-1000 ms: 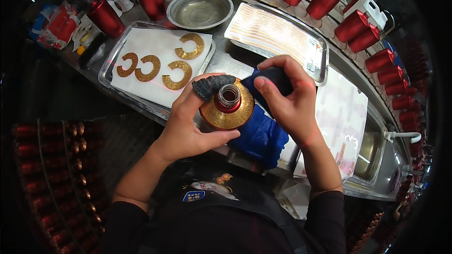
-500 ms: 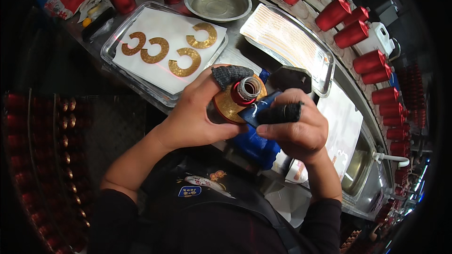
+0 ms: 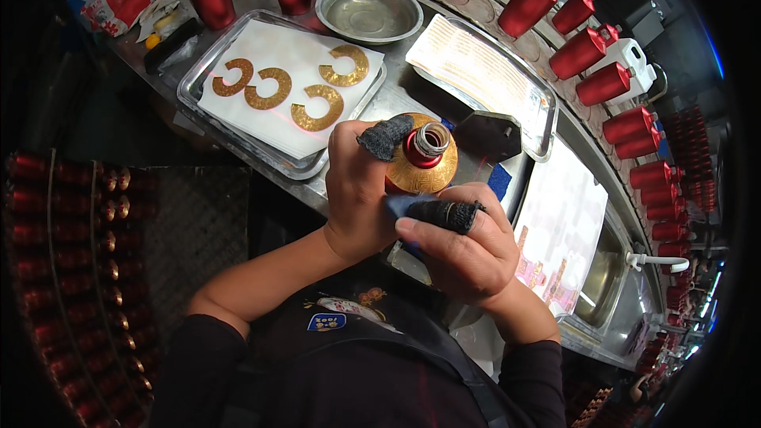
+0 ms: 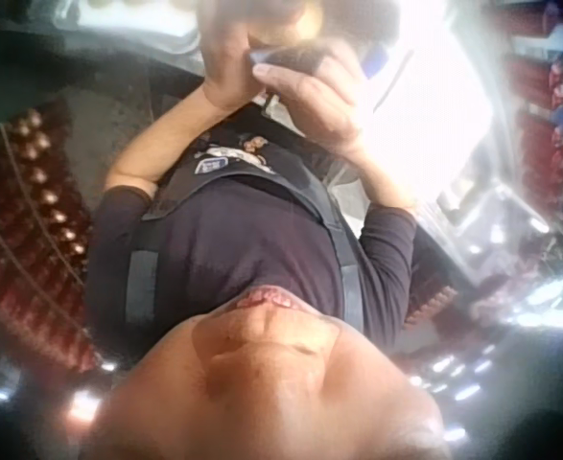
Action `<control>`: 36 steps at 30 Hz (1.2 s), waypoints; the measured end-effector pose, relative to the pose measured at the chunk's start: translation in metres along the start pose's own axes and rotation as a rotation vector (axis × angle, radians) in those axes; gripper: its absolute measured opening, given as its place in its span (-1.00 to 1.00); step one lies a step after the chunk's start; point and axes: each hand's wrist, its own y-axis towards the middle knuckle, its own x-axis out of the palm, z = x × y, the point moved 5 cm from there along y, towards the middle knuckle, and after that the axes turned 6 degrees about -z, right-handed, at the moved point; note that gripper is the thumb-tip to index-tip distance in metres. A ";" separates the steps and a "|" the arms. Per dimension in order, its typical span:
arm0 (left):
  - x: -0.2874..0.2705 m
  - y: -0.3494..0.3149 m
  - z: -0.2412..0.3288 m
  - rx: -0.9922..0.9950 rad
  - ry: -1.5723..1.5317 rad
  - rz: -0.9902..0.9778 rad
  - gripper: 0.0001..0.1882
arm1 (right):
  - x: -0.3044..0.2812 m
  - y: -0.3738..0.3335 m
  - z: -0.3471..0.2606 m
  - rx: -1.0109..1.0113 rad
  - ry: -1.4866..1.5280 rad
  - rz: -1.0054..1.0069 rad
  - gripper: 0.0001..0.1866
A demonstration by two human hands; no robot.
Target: The person applies gold decorative rings to the necks of red bottles, smooths them with a cloth, and affixes a label to the bottle body. The finished bottle is placed on a nearby rack.
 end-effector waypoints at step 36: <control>0.002 0.018 -0.028 -0.140 -0.742 -0.488 -0.11 | -0.002 -0.011 -0.001 0.273 -0.123 0.240 -0.64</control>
